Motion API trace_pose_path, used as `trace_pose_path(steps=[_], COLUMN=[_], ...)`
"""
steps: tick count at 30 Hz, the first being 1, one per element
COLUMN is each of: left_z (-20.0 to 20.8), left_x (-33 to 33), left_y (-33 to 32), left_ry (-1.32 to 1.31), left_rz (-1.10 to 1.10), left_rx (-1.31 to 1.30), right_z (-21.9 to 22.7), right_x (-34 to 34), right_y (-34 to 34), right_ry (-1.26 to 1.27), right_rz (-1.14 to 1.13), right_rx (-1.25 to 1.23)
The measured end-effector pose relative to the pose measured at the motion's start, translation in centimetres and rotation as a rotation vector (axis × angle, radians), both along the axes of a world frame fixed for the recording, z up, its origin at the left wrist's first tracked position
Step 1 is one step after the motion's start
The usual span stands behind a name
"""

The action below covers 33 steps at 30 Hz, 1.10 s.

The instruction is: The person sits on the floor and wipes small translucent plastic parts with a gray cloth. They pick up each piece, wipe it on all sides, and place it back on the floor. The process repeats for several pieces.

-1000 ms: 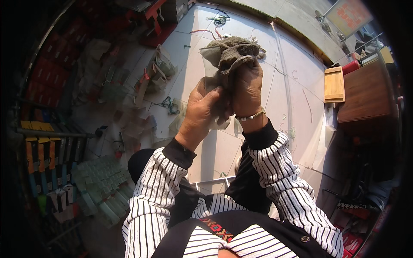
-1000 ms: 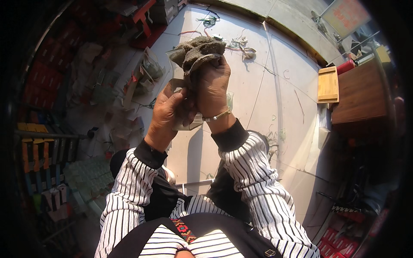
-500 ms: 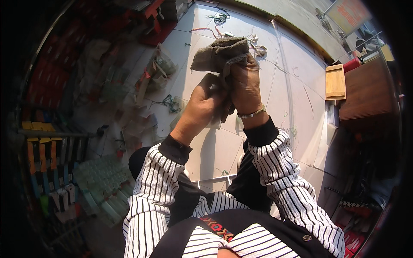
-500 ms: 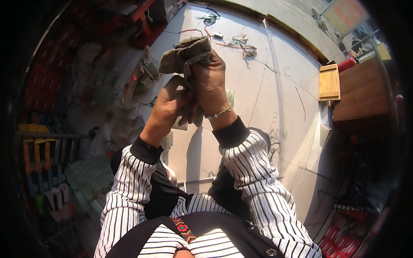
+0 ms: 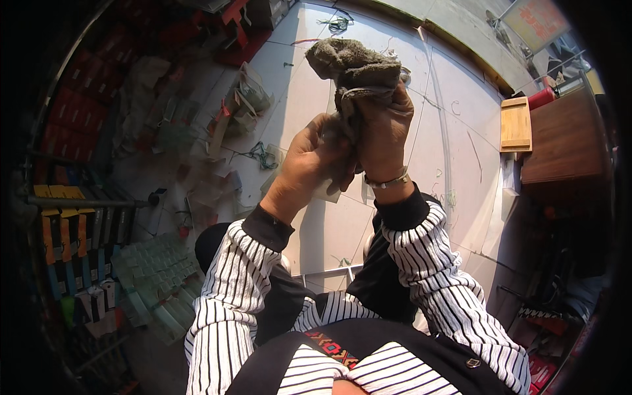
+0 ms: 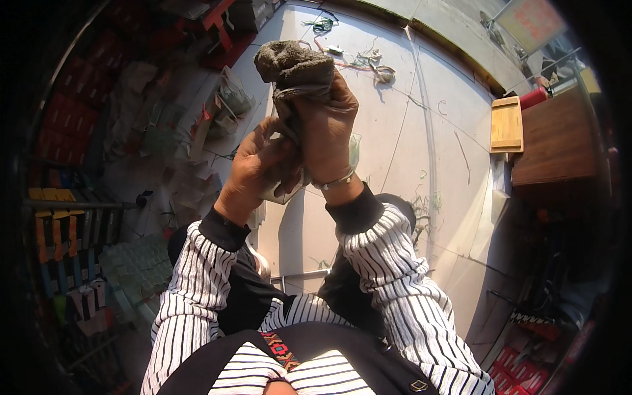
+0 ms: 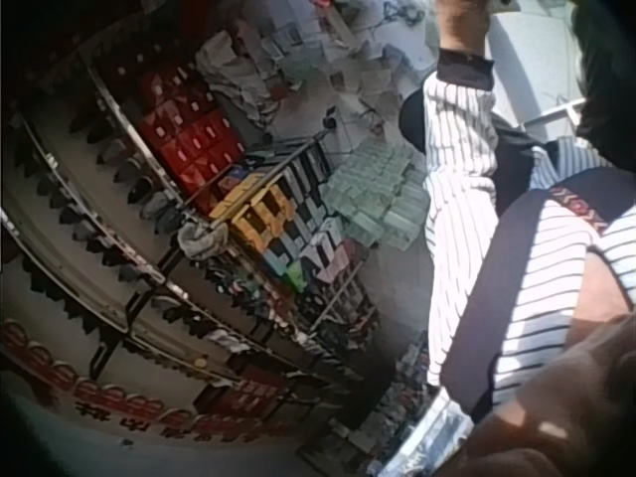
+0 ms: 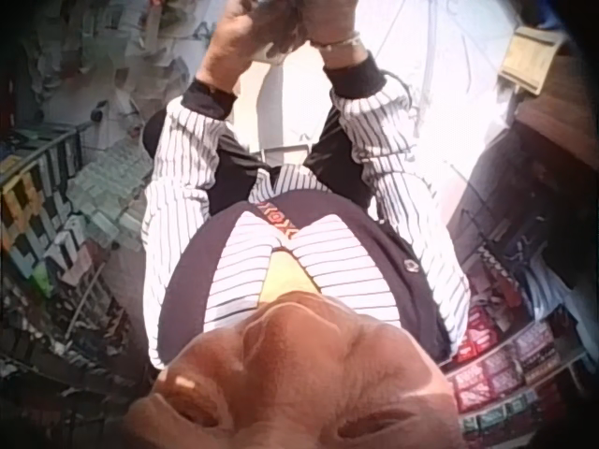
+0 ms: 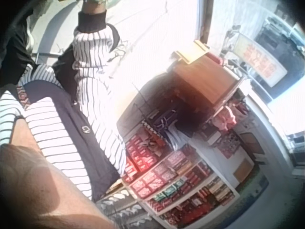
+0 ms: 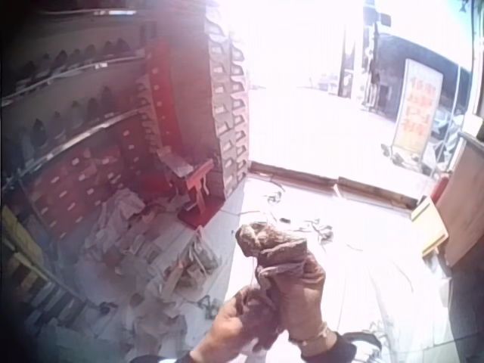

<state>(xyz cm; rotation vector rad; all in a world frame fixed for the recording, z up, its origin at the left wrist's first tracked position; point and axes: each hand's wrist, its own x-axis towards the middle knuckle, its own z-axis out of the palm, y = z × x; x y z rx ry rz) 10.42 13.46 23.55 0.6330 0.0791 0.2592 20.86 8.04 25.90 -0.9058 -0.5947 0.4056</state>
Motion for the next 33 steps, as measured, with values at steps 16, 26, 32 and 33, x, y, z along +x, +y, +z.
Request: trace_pose_path(steps=[16,26,32,33], left_z=[-0.1,-0.2,-0.4,-0.4], left_x=[-0.3,-0.7,-0.7,-0.9], left_y=[-0.5,1.4,0.9,0.4], left_ry=[0.134,0.122,0.140,0.219], left_rz=[0.105,0.043,0.151,0.272], left_rx=[0.204,0.443,0.755,0.904], right_z=[-0.3,-0.9,-0.4,-0.5], right_x=[0.7,2.3,2.6,2.5], right_y=[0.9,-0.3,-0.9,-0.8], right_ry=[-0.275,0.165,0.093,0.082], right_rz=[-0.209,0.484,0.098,0.067], right_rx=[-0.311,-0.260,-0.116,-0.113])
